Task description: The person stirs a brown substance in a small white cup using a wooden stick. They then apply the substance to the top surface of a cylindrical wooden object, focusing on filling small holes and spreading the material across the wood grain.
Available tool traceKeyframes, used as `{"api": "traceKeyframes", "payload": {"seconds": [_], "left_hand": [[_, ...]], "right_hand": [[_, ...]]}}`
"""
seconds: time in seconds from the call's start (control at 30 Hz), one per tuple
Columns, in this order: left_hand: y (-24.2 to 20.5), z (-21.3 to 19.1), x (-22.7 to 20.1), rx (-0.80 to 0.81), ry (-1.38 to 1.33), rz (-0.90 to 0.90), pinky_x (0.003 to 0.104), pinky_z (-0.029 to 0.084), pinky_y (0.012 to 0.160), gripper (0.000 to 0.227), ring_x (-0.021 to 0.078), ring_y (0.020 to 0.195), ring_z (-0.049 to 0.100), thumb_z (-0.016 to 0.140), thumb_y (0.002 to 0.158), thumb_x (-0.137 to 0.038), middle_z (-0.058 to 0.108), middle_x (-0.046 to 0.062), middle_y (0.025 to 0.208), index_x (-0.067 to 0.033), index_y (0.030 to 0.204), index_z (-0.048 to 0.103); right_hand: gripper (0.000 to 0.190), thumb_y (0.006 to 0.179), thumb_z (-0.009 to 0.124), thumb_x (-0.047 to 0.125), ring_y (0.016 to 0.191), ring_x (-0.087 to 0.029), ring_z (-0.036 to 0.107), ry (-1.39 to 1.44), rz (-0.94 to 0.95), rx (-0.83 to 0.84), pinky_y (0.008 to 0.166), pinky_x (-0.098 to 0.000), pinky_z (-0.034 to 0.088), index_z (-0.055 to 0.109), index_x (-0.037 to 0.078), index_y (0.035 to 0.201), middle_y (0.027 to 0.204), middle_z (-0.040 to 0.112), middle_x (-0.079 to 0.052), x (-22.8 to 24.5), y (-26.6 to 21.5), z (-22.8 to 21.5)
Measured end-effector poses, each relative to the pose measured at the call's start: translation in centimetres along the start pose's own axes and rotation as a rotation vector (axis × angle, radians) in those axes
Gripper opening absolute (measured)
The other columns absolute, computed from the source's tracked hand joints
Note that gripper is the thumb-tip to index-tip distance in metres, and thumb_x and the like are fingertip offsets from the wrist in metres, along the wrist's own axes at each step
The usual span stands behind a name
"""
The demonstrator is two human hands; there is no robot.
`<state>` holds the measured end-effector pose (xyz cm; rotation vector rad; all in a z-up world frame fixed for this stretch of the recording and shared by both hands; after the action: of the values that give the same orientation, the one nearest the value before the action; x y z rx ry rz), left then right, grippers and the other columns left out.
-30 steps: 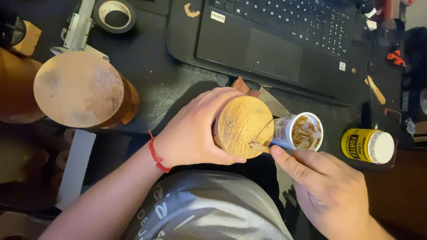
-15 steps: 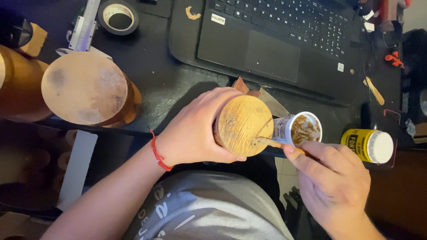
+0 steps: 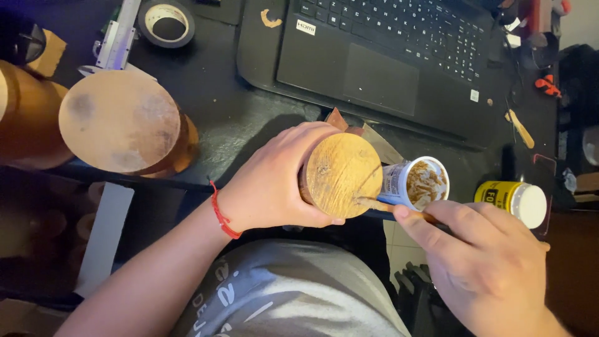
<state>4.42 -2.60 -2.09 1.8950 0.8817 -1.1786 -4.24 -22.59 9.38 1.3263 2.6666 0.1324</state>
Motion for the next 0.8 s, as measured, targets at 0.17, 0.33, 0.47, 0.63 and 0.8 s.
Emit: {"api": "traceKeyframes", "payload": {"seconds": [0.17,0.33,0.47,0.63,0.8], "left_hand": [[-0.1,0.0,0.1,-0.005,0.012,0.011,0.043,0.042,0.104,0.099,0.0295,0.127,0.054,0.092,0.051,-0.044,0.056,0.011,0.139,-0.0099,0.134,0.049],[0.0,0.1,0.0,-0.033,0.010,0.045,0.041,0.044,0.103,0.098,0.0292,0.124,0.057,0.091,0.051,-0.043,0.057,0.011,0.138,-0.0084,0.133,0.049],[0.0,0.2,0.1,-0.042,-0.004,0.088,0.042,0.042,0.105,0.098,0.0298,0.127,0.056,0.091,0.051,-0.040,0.058,0.011,0.137,-0.0074,0.132,0.049],[-0.1,0.0,-0.1,-0.043,-0.026,0.078,0.041,0.042,0.104,0.093,0.0304,0.127,0.055,0.086,0.052,-0.043,0.060,0.011,0.134,-0.0056,0.130,0.052],[-0.3,-0.1,-0.1,-0.075,0.009,0.121,0.042,0.045,0.102,0.095,0.0303,0.120,0.060,0.092,0.051,-0.041,0.060,0.011,0.132,-0.0066,0.130,0.051]], "right_hand": [[0.039,0.090,0.058,0.002,0.068,-0.025,0.056,-0.155,-0.102,0.154,0.063,-0.0379,0.049,0.071,0.020,0.121,0.103,0.065,-0.001,0.0,1.1,-1.3],[0.032,0.092,0.056,0.018,0.064,-0.023,0.055,-0.385,-0.306,0.252,0.054,-0.0330,0.045,0.067,0.022,0.122,0.098,0.062,0.004,1.4,4.4,-3.1],[0.019,0.102,0.059,0.014,0.053,-0.025,0.050,-0.538,-0.565,0.271,0.047,-0.0366,0.031,0.063,0.013,0.084,0.062,0.051,-0.003,3.9,7.1,-3.3],[0.030,0.065,0.053,-0.010,0.044,-0.022,0.037,-0.552,-0.810,0.311,0.041,-0.0352,0.023,0.051,0.014,0.049,0.049,0.042,-0.005,5.8,8.0,-2.9],[0.008,0.090,0.062,0.020,0.055,-0.025,0.059,-0.430,-0.567,0.425,0.042,-0.0398,0.043,0.068,0.019,0.095,0.061,0.056,0.005,2.8,7.4,-3.1]]}}
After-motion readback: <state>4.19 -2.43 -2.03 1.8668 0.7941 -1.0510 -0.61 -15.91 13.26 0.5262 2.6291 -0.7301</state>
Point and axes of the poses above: each hand's wrist, its own y-axis towards the middle knuckle, its own z-axis out of the palm, x = y × z, the point moved 4 cm from there along y, towards the middle knuckle
